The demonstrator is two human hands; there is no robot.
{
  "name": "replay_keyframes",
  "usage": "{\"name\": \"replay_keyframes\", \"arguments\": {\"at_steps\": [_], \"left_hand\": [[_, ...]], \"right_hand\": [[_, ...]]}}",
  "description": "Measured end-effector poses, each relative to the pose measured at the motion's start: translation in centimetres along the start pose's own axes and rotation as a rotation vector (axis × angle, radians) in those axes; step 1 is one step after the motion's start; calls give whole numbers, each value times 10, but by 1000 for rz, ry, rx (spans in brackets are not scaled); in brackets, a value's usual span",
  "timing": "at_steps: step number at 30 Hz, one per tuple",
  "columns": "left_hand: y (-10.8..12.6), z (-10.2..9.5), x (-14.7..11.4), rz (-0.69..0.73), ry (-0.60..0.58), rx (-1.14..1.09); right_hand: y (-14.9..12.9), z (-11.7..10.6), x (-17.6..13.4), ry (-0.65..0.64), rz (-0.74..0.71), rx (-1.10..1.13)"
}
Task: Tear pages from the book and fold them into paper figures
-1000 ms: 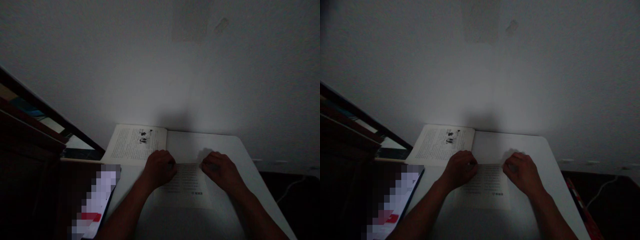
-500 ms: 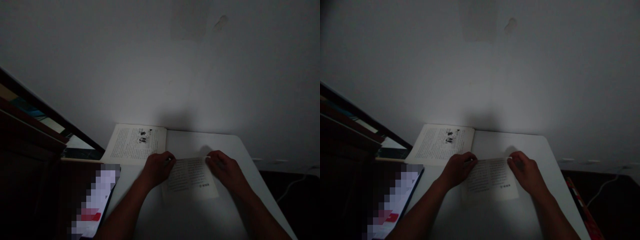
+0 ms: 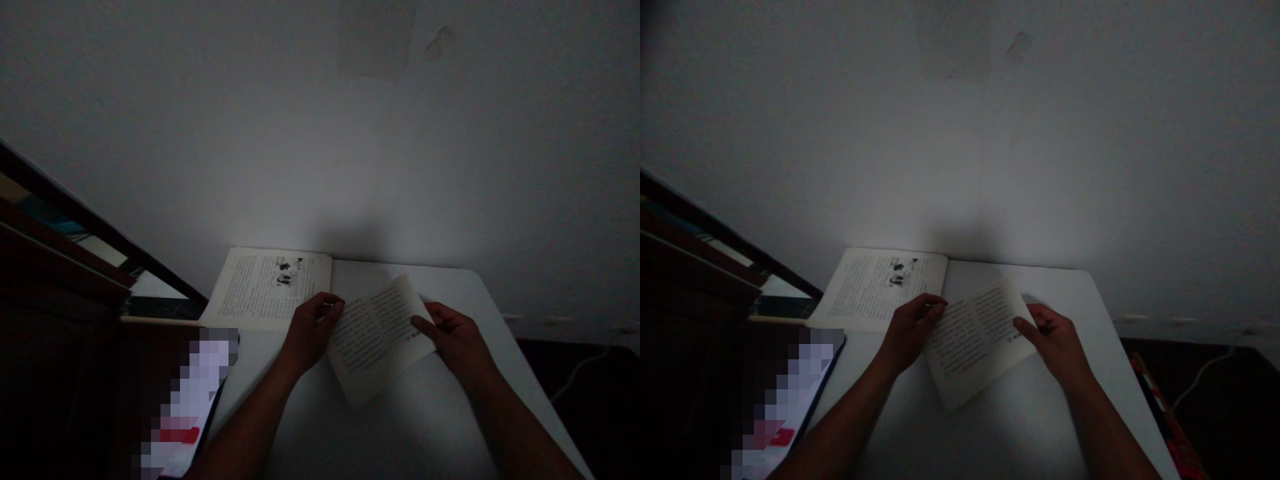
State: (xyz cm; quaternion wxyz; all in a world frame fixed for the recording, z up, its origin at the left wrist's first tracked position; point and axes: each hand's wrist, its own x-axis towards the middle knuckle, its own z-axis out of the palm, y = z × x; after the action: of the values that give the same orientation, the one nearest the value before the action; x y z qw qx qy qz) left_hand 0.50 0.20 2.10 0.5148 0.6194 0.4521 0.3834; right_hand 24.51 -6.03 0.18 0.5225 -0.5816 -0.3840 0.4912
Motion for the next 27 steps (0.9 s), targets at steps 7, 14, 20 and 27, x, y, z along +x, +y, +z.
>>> {"name": "replay_keyframes", "arguments": {"at_steps": [7, 14, 20, 27], "left_hand": [[1, -7, 0, -34, -251, -738], [-10, -2, 1, 32, -271, -492], [-1, -3, 0, 168, -278, -338], [-1, 0, -1, 226, -323, -254]], "right_hand": [[4, 2, 3, -46, 101, 302], [12, -3, 4, -131, 130, 212], [3, 2, -1, -216, 128, 150], [0, 6, -4, -255, 117, 120]]}}
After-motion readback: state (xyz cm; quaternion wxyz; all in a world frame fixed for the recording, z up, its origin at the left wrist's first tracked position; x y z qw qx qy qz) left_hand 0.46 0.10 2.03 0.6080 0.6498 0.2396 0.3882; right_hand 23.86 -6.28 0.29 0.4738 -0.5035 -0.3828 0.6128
